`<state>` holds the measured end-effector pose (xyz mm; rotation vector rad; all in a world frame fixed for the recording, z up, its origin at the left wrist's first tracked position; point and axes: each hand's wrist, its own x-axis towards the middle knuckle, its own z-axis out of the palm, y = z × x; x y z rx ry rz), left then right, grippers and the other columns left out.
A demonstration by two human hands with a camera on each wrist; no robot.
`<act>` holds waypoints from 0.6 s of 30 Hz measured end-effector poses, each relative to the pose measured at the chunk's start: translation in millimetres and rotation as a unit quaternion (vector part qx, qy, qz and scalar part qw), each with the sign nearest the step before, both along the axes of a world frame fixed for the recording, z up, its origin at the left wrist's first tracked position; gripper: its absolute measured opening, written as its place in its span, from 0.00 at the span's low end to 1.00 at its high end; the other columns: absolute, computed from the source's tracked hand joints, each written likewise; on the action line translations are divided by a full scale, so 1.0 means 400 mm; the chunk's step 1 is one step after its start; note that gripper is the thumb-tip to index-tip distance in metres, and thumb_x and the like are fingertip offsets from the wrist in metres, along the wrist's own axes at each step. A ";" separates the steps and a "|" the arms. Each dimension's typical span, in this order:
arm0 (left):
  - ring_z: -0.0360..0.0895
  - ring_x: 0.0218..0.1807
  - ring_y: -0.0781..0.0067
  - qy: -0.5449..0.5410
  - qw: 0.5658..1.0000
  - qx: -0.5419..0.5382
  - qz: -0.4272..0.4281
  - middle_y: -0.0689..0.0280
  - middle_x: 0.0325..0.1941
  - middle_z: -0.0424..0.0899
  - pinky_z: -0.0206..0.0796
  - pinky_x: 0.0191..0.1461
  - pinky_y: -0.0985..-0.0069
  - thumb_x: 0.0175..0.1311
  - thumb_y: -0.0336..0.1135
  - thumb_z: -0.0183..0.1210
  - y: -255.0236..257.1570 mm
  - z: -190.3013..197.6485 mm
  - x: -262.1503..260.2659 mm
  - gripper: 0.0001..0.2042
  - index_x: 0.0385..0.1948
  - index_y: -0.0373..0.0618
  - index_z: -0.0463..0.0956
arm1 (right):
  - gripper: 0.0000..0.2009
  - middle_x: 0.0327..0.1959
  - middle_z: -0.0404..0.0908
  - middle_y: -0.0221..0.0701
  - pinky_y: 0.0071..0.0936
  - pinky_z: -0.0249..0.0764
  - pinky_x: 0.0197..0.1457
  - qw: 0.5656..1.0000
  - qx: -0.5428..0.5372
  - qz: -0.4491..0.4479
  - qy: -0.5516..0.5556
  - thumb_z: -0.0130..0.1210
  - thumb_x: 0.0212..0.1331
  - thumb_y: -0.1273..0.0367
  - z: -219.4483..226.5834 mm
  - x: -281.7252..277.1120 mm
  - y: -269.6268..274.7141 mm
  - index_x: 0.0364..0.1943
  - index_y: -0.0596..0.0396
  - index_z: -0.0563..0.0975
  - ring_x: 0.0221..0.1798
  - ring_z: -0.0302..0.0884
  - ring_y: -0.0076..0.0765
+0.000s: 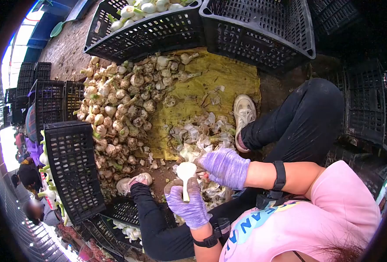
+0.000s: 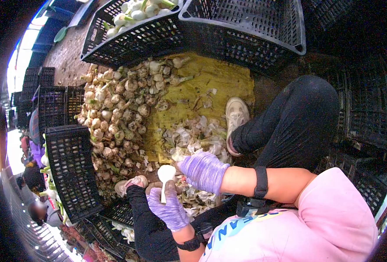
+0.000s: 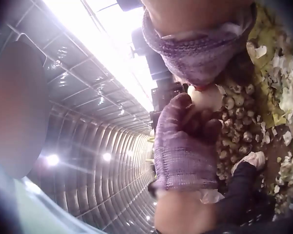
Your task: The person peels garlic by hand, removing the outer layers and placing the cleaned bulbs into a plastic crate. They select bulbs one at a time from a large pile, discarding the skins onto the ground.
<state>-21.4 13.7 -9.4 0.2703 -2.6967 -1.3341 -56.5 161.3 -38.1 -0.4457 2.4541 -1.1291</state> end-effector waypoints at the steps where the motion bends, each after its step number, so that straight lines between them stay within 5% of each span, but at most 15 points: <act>1: 0.66 0.23 0.77 0.013 0.998 -0.048 -0.033 0.65 0.27 0.69 0.63 0.25 0.80 0.48 0.27 0.60 -0.001 0.001 -0.004 0.11 0.16 0.38 0.64 | 0.11 0.23 0.77 0.41 0.39 0.72 0.29 1.000 0.012 0.017 -0.003 0.53 0.47 0.62 0.001 -0.003 0.004 0.27 0.55 0.75 0.29 0.77 0.47; 5: 0.66 0.20 0.76 -0.032 0.994 0.100 0.008 0.66 0.22 0.69 0.63 0.23 0.79 0.47 0.27 0.59 0.025 0.052 -0.014 0.10 0.15 0.40 0.65 | 0.14 0.26 0.75 0.42 0.40 0.71 0.33 0.999 -0.030 0.016 -0.008 0.52 0.47 0.62 -0.015 -0.015 0.014 0.36 0.55 0.75 0.32 0.74 0.50; 7: 0.68 0.19 0.75 -0.184 0.867 0.419 0.197 0.67 0.18 0.68 0.62 0.21 0.80 0.48 0.29 0.57 0.021 0.065 -0.018 0.08 0.15 0.43 0.67 | 0.12 0.27 0.76 0.41 0.34 0.71 0.33 0.985 -0.137 -0.093 0.039 0.52 0.47 0.66 -0.036 -0.029 0.016 0.35 0.56 0.75 0.29 0.76 0.43; 8: 0.68 0.19 0.75 -0.184 0.867 0.419 0.197 0.67 0.18 0.68 0.62 0.21 0.80 0.48 0.29 0.57 0.007 0.052 -0.014 0.08 0.15 0.43 0.67 | 0.12 0.27 0.76 0.41 0.34 0.71 0.33 0.985 -0.137 -0.093 0.039 0.52 0.47 0.66 -0.048 -0.041 0.023 0.35 0.56 0.75 0.29 0.76 0.43; 10: 0.71 0.20 0.75 -0.160 0.764 0.584 0.222 0.68 0.16 0.68 0.62 0.20 0.81 0.47 0.32 0.56 -0.028 0.018 -0.005 0.06 0.16 0.45 0.69 | 0.10 0.29 0.78 0.36 0.27 0.71 0.36 0.916 -0.272 -0.232 -0.181 0.52 0.47 0.69 -0.060 -0.065 0.033 0.35 0.57 0.75 0.31 0.75 0.32; 14: 0.71 0.22 0.74 -0.167 0.697 0.632 0.294 0.70 0.19 0.72 0.59 0.19 0.83 0.46 0.38 0.58 -0.030 0.018 -0.019 0.07 0.21 0.46 0.72 | 0.16 0.31 0.77 0.34 0.25 0.70 0.41 0.923 -0.329 -0.131 -0.153 0.58 0.46 0.67 0.008 -0.045 0.017 0.39 0.60 0.73 0.36 0.74 0.28; 16: 0.72 0.24 0.74 -0.152 0.725 0.623 0.253 0.68 0.24 0.76 0.60 0.22 0.83 0.45 0.38 0.58 -0.030 0.012 -0.009 0.08 0.24 0.46 0.73 | 0.25 0.37 0.74 0.36 0.27 0.70 0.42 0.953 -0.295 -0.068 -0.026 0.64 0.43 0.61 0.021 -0.023 0.013 0.44 0.57 0.69 0.40 0.73 0.31; 18: 0.72 0.27 0.73 -0.200 0.707 0.630 0.251 0.68 0.26 0.76 0.62 0.26 0.81 0.45 0.39 0.59 -0.016 0.013 -0.012 0.09 0.24 0.46 0.74 | 0.19 0.34 0.74 0.34 0.26 0.70 0.41 0.948 -0.305 -0.079 0.036 0.61 0.47 0.64 0.022 -0.004 -0.007 0.41 0.58 0.69 0.38 0.73 0.28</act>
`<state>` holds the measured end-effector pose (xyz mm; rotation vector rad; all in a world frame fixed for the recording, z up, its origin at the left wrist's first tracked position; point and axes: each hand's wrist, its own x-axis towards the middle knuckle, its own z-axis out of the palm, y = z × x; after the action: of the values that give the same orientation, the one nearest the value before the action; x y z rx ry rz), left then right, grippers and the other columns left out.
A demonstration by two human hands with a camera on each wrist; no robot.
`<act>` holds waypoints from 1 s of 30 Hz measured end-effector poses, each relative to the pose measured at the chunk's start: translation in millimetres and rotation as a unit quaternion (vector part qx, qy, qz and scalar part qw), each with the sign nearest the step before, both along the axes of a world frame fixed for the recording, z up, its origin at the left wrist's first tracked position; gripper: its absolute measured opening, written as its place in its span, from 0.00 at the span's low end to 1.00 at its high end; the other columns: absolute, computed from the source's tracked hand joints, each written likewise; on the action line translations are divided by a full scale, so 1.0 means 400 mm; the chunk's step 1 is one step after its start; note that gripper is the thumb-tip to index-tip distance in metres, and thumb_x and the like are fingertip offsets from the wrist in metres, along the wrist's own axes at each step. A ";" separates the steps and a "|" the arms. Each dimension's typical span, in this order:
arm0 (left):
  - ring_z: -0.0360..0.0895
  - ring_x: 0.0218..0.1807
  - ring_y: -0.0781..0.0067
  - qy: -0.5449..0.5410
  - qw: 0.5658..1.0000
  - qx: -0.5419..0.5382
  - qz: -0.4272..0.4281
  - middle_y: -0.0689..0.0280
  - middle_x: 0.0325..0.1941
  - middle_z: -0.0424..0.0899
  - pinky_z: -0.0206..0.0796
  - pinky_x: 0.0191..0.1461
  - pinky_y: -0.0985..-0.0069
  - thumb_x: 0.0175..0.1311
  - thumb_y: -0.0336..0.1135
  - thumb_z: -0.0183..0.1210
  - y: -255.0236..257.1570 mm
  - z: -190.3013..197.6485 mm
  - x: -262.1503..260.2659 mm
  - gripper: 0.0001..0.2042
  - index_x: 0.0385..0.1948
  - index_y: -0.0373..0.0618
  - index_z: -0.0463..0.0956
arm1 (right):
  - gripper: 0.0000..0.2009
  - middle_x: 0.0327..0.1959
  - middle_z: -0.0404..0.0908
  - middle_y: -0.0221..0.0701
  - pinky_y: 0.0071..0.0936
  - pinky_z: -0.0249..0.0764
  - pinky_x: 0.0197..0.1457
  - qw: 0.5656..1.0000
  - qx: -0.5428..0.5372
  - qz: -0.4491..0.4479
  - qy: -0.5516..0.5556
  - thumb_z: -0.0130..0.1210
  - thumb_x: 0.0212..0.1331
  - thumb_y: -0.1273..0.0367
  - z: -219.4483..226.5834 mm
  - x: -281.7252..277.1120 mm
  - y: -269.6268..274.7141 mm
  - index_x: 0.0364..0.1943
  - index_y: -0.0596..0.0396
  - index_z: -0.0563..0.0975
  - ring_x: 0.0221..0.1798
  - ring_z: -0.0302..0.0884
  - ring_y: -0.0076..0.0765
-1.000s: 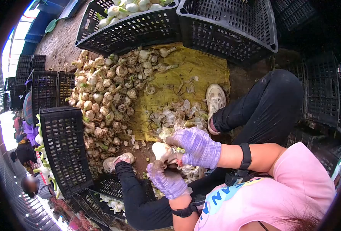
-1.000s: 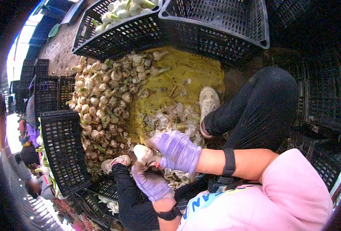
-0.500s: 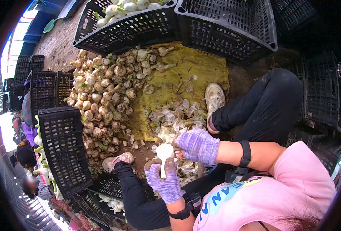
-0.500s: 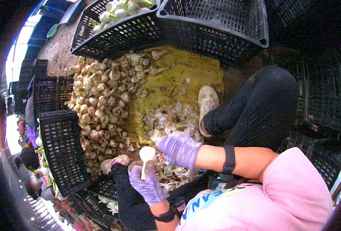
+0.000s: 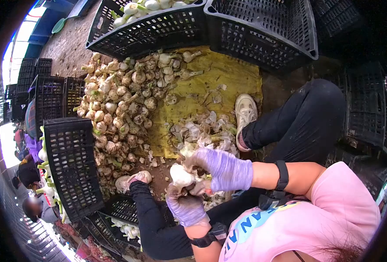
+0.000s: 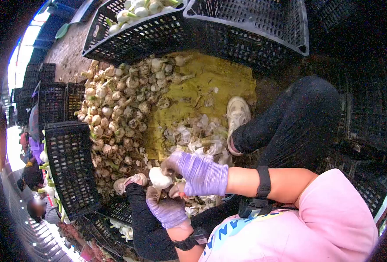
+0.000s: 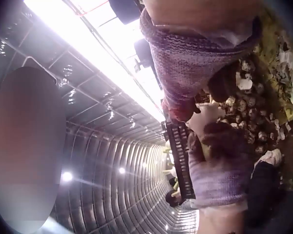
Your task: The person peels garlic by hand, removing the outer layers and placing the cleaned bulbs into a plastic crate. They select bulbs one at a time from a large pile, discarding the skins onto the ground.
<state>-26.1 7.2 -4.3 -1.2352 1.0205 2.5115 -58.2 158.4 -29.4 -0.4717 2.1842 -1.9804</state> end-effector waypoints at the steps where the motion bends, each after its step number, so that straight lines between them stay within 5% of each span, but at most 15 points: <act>1: 0.71 0.29 0.74 -0.017 1.000 -0.021 -0.004 0.68 0.26 0.75 0.64 0.29 0.79 0.45 0.38 0.59 -0.006 -0.010 0.007 0.09 0.23 0.46 0.72 | 0.19 0.34 0.74 0.34 0.26 0.70 0.41 1.000 0.001 -0.002 -0.001 0.61 0.47 0.64 -0.003 -0.001 0.003 0.41 0.58 0.69 0.38 0.73 0.28; 3: 0.71 0.29 0.74 0.007 0.998 -0.057 -0.006 0.69 0.26 0.75 0.64 0.30 0.79 0.46 0.37 0.59 -0.008 -0.017 0.017 0.08 0.22 0.46 0.71 | 0.14 0.31 0.74 0.31 0.24 0.70 0.38 0.963 -0.121 0.060 -0.233 0.57 0.50 0.67 -0.015 -0.010 0.010 0.38 0.58 0.69 0.34 0.72 0.25; 4: 0.71 0.29 0.74 0.029 0.995 -0.094 -0.007 0.69 0.26 0.75 0.65 0.30 0.78 0.46 0.36 0.58 -0.009 -0.018 0.021 0.08 0.21 0.46 0.70 | 0.14 0.31 0.74 0.31 0.24 0.70 0.38 0.963 -0.121 0.061 -0.234 0.57 0.50 0.67 -0.031 -0.014 0.009 0.38 0.58 0.69 0.34 0.72 0.25; 7: 0.73 0.30 0.73 0.056 0.993 -0.099 -0.012 0.66 0.26 0.75 0.67 0.31 0.78 0.49 0.33 0.56 0.011 0.012 0.009 0.07 0.19 0.44 0.69 | 0.10 0.27 0.72 0.29 0.23 0.69 0.36 0.867 -0.349 -0.088 -0.345 0.56 0.51 0.70 -0.035 -0.025 0.013 0.36 0.58 0.70 0.31 0.70 0.25; 8: 0.74 0.31 0.73 0.056 0.988 -0.139 -0.021 0.65 0.25 0.74 0.67 0.31 0.78 0.50 0.33 0.56 0.022 0.018 0.001 0.07 0.19 0.43 0.69 | 0.10 0.27 0.72 0.29 0.23 0.69 0.36 0.867 -0.350 -0.088 -0.344 0.56 0.51 0.70 -0.017 -0.028 0.017 0.36 0.58 0.70 0.31 0.70 0.25; 10: 0.73 0.29 0.74 0.087 0.972 -0.207 -0.070 0.65 0.26 0.75 0.66 0.31 0.79 0.51 0.36 0.56 0.034 0.012 -0.003 0.08 0.24 0.41 0.70 | 0.12 0.29 0.72 0.32 0.25 0.69 0.37 0.996 -0.050 -0.037 -0.058 0.59 0.48 0.68 0.001 -0.028 0.023 0.33 0.57 0.70 0.33 0.72 0.31; 14: 0.73 0.28 0.76 0.130 0.891 -0.414 -0.131 0.64 0.26 0.75 0.67 0.35 0.79 0.51 0.37 0.58 0.026 -0.020 0.025 0.11 0.28 0.38 0.71 | 0.16 0.31 0.72 0.36 0.29 0.69 0.42 0.987 0.047 -0.114 0.102 0.63 0.44 0.65 -0.015 -0.017 0.000 0.34 0.56 0.71 0.35 0.73 0.39; 15: 0.72 0.28 0.77 0.152 0.874 -0.441 -0.137 0.64 0.27 0.74 0.67 0.35 0.79 0.51 0.36 0.57 0.025 -0.017 0.030 0.10 0.27 0.39 0.70 | 0.14 0.31 0.72 0.35 0.27 0.69 0.42 0.987 0.060 -0.109 0.104 0.60 0.46 0.69 -0.016 -0.012 0.007 0.37 0.57 0.71 0.36 0.74 0.34; 16: 0.72 0.28 0.77 0.153 0.874 -0.441 -0.137 0.64 0.27 0.74 0.67 0.35 0.79 0.51 0.36 0.57 0.024 -0.013 0.029 0.10 0.27 0.39 0.70 | 0.14 0.31 0.72 0.35 0.27 0.69 0.42 0.987 0.060 -0.109 0.104 0.60 0.46 0.69 -0.025 -0.012 0.005 0.37 0.57 0.71 0.36 0.74 0.34; 17: 0.72 0.28 0.77 0.158 0.885 -0.415 -0.136 0.64 0.27 0.74 0.67 0.35 0.79 0.50 0.35 0.57 0.021 -0.008 0.027 0.09 0.27 0.39 0.70 | 0.13 0.32 0.73 0.34 0.26 0.69 0.42 0.994 -0.035 -0.094 -0.042 0.59 0.47 0.70 -0.042 -0.010 -0.001 0.37 0.58 0.71 0.36 0.73 0.31; 19: 0.72 0.29 0.77 0.163 0.896 -0.390 -0.135 0.65 0.28 0.73 0.67 0.35 0.79 0.50 0.34 0.57 0.022 0.003 0.026 0.09 0.26 0.39 0.69 | 0.11 0.33 0.74 0.28 0.21 0.69 0.40 0.901 -0.255 -0.104 -0.336 0.57 0.51 0.71 -0.049 -0.022 -0.006 0.37 0.59 0.72 0.36 0.71 0.22; 22: 0.75 0.31 0.69 0.147 0.964 -0.214 -0.060 0.62 0.32 0.75 0.69 0.29 0.76 0.46 0.39 0.61 0.030 0.014 0.020 0.12 0.26 0.42 0.70 | 0.14 0.32 0.75 0.27 0.20 0.69 0.37 0.910 -0.172 -0.114 -0.360 0.54 0.54 0.65 -0.086 -0.058 0.043 0.41 0.60 0.72 0.35 0.71 0.22; 26: 0.77 0.32 0.63 0.149 0.974 -0.154 -0.079 0.61 0.32 0.76 0.72 0.28 0.71 0.47 0.37 0.59 -0.013 -0.010 0.022 0.11 0.29 0.41 0.72 | 0.18 0.30 0.76 0.27 0.21 0.69 0.36 0.945 -0.122 -0.066 -0.297 0.52 0.56 0.60 -0.094 -0.026 0.039 0.43 0.62 0.71 0.33 0.71 0.21; 28: 0.75 0.30 0.68 0.163 0.956 -0.227 -0.091 0.62 0.29 0.75 0.69 0.30 0.75 0.47 0.35 0.58 -0.056 -0.030 0.017 0.11 0.28 0.38 0.73 | 0.21 0.29 0.75 0.27 0.20 0.68 0.36 0.977 -0.095 -0.089 -0.172 0.50 0.55 0.59 -0.111 -0.009 0.038 0.44 0.64 0.71 0.32 0.71 0.20; 30: 0.73 0.30 0.71 0.150 0.943 -0.296 -0.033 0.63 0.29 0.75 0.69 0.32 0.77 0.48 0.34 0.57 -0.087 0.012 -0.009 0.10 0.30 0.38 0.73 | 0.20 0.31 0.77 0.30 0.23 0.69 0.38 0.947 -0.070 -0.037 -0.312 0.48 0.54 0.61 -0.103 -0.017 0.047 0.45 0.61 0.71 0.34 0.73 0.24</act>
<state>-29.9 -27.6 0.6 -0.9097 1.9616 2.4673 -64.9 177.3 -70.7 0.2130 1.6914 -1.9692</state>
